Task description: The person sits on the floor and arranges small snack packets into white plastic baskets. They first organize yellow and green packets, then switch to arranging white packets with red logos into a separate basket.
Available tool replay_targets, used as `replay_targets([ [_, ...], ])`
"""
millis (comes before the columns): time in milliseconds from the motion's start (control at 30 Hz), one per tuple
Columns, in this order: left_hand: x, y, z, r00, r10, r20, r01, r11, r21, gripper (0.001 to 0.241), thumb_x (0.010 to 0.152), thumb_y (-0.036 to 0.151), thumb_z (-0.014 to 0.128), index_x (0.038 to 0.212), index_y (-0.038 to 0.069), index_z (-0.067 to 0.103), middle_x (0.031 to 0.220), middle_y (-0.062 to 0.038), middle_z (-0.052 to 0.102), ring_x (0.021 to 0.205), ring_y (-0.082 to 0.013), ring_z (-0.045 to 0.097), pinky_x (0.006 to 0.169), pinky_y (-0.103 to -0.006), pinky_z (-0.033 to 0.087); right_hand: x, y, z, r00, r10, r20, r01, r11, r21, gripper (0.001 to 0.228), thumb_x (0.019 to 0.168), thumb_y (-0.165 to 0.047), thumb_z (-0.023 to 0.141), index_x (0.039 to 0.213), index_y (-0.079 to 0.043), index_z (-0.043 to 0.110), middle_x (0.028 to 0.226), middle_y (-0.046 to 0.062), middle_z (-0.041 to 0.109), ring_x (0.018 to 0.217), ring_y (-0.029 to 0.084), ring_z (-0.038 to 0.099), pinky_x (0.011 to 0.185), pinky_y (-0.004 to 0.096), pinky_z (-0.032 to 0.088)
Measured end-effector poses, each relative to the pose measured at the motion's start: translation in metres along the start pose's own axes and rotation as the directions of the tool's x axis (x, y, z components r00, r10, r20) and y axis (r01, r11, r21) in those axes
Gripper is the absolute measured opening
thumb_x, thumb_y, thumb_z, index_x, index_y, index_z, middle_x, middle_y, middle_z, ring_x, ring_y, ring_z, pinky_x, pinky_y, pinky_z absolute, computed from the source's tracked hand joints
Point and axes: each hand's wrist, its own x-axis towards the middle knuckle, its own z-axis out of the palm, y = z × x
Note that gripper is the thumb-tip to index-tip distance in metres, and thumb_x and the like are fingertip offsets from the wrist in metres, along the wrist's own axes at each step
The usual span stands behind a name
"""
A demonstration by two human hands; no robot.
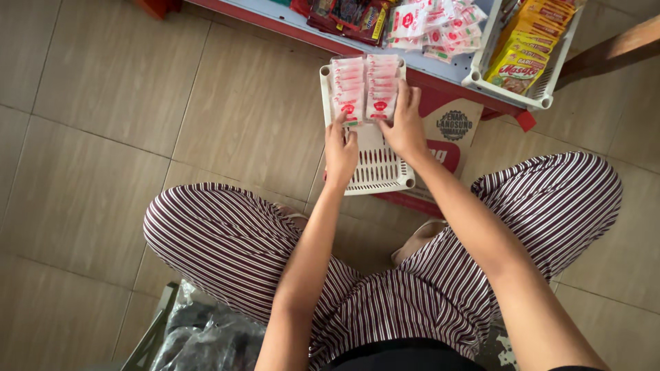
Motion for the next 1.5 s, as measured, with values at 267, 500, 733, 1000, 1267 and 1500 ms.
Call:
replay_targets([
  [267, 0.001, -0.003, 0.002, 0.999, -0.034, 0.032, 0.035, 0.999, -0.036, 0.052, 0.091, -0.002, 0.06, 0.142, 0.01, 0.058, 0.139, -0.015, 0.055, 0.121, -0.0272, 0.059, 0.099, -0.0344, 0.05, -0.001, -0.002, 0.006, 0.999, 0.019, -0.026, -0.02, 1.0, -0.021, 0.108, 0.081, -0.006, 0.086, 0.162, -0.012, 0.014, 0.155, 0.03, 0.021, 0.111, 0.053, 0.063, 0.086, 0.051, 0.06],
  [500, 0.001, -0.01, 0.004, 0.998, 0.062, 0.034, -0.061, 0.998, -0.019, 0.048, 0.092, -0.002, 0.061, 0.139, 0.007, 0.061, 0.141, -0.016, 0.057, 0.134, -0.0311, 0.054, 0.112, -0.0364, 0.042, -0.008, 0.0, 0.008, 0.998, 0.059, 0.027, -0.059, 0.998, -0.019, 0.104, 0.085, -0.004, 0.081, 0.163, -0.015, 0.012, 0.159, 0.028, 0.021, 0.11, 0.052, 0.065, 0.082, 0.05, 0.06],
  [733, -0.004, -0.01, 0.005, 0.991, 0.116, 0.073, -0.118, 0.992, 0.033, 0.049, 0.091, 0.0, 0.062, 0.14, 0.002, 0.057, 0.143, -0.02, 0.055, 0.136, -0.0354, 0.051, 0.116, -0.0401, 0.039, -0.016, -0.026, -0.012, 0.999, -0.032, 0.042, 0.036, 0.993, -0.114, 0.109, 0.081, -0.009, 0.08, 0.164, -0.014, 0.009, 0.162, 0.03, 0.014, 0.118, 0.054, 0.06, 0.079, 0.05, 0.06],
  [1000, -0.023, 0.082, -0.014, 0.896, 0.302, 0.324, -0.394, 0.879, 0.27, 0.056, 0.093, 0.013, 0.07, 0.146, 0.008, 0.054, 0.155, -0.024, 0.043, 0.146, -0.0445, 0.034, 0.12, -0.0534, 0.028, 0.037, 0.01, -0.089, 0.992, -0.097, 0.079, 0.1, 0.994, -0.042, 0.095, 0.094, -0.024, 0.081, 0.165, -0.01, 0.02, 0.164, 0.021, 0.028, 0.145, 0.043, 0.046, 0.113, 0.048, 0.046],
  [1267, 0.048, 0.152, -0.027, 0.807, 0.427, 0.409, -0.582, 0.693, 0.426, 0.068, 0.094, 0.016, 0.069, 0.155, 0.009, 0.041, 0.168, -0.021, 0.025, 0.155, -0.0463, 0.018, 0.125, -0.056, 0.02, 0.113, 0.077, -0.132, 0.984, -0.085, 0.154, 0.137, 0.921, -0.365, 0.114, 0.073, -0.033, 0.091, 0.158, -0.008, 0.02, 0.164, 0.026, 0.019, 0.151, 0.045, 0.022, 0.122, 0.051, 0.023],
  [1500, 0.067, 0.105, 0.016, 0.875, 0.364, 0.319, -0.465, 0.815, 0.346, 0.071, 0.093, 0.015, 0.07, 0.155, 0.005, 0.037, 0.164, -0.026, 0.028, 0.153, -0.0467, 0.02, 0.124, -0.0551, 0.022, 0.131, 0.083, -0.1, 0.985, -0.087, 0.152, 0.143, 0.9, -0.412, 0.111, 0.081, -0.017, 0.08, 0.164, -0.01, 0.007, 0.161, 0.023, 0.027, 0.147, 0.043, 0.028, 0.121, 0.052, 0.027],
])
